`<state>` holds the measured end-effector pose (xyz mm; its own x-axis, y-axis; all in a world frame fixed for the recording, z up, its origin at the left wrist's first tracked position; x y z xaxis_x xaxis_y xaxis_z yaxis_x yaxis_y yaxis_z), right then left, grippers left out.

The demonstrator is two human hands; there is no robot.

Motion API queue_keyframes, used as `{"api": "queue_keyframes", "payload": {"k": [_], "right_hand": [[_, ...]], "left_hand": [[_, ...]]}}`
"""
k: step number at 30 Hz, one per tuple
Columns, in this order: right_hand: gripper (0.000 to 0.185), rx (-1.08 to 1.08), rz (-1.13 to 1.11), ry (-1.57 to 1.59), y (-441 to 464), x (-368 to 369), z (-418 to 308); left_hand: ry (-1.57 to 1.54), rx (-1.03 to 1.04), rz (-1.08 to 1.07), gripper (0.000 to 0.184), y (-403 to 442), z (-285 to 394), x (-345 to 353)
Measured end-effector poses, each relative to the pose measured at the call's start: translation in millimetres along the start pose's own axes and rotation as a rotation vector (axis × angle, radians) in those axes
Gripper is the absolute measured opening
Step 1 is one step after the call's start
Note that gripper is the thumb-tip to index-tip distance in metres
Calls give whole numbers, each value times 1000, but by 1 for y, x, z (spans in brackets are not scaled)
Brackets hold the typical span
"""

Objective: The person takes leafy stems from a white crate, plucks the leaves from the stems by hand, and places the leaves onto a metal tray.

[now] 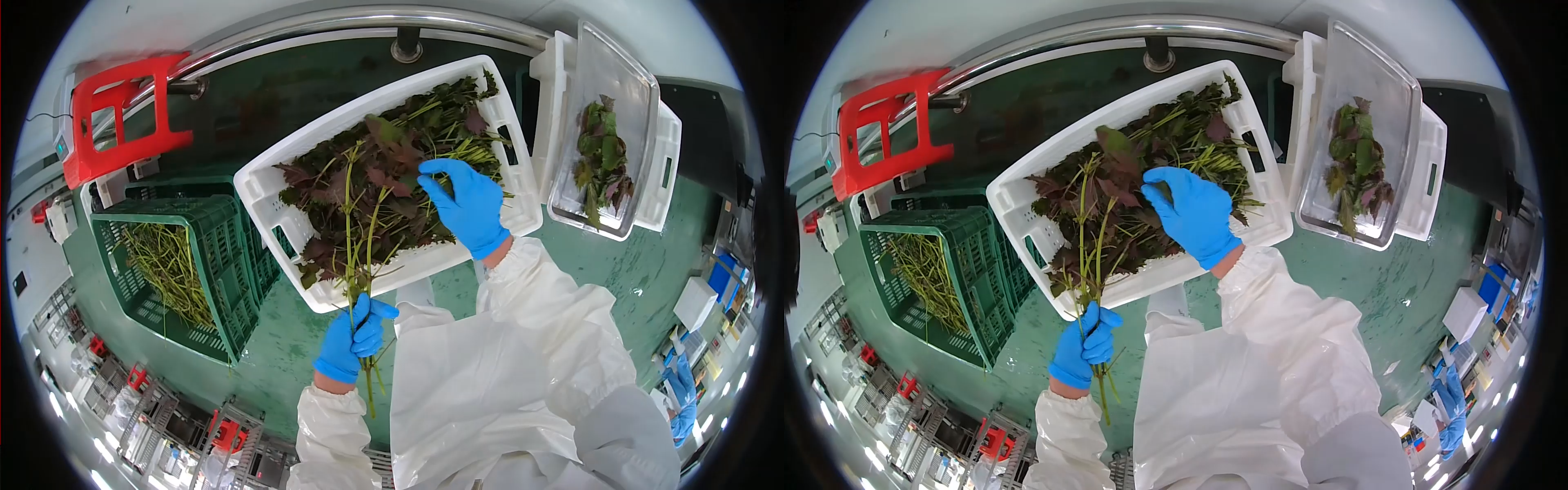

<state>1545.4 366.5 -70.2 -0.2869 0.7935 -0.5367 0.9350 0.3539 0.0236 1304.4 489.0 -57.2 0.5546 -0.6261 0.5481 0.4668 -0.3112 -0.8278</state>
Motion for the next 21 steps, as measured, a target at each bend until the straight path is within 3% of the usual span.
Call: {"api": "queue_keyframes", "payload": {"k": [3,7,10,11,14,17,20,21], "right_hand": [[23,-8,121,177,14,-28,-4],[34,-324,-375,-436,41,-22,-34],[29,-460,-728,-625,43,10,-23],[23,-249,-939,-612,44,18,-10],[15,-594,-775,-410,33,16,7],[11,-530,-846,-534,27,20,12],[10,-244,-593,-267,31,16,22],[10,-352,-454,-292,34,15,34]], "left_hand": [[190,58,199,45,-1,5,-3],[419,101,416,37,-8,10,-4],[479,115,513,33,-13,14,-3],[481,125,519,32,-14,15,-2],[495,143,515,30,-15,18,-4],[501,122,469,30,-12,16,-7],[414,69,382,32,-5,11,-3],[347,37,299,34,-2,9,0]]}}
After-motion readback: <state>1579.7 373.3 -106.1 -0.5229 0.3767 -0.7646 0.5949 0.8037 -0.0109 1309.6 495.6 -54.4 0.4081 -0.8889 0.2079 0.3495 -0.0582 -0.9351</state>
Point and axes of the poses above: each hand's wrist, its own y-axis towards the middle knuckle, its own x-axis out of the palm, z = x × y, the point moved 6 cm from there along y, towards the middle knuckle, and after that the axes turned 8 degrees about y, right-handed, at the moved point
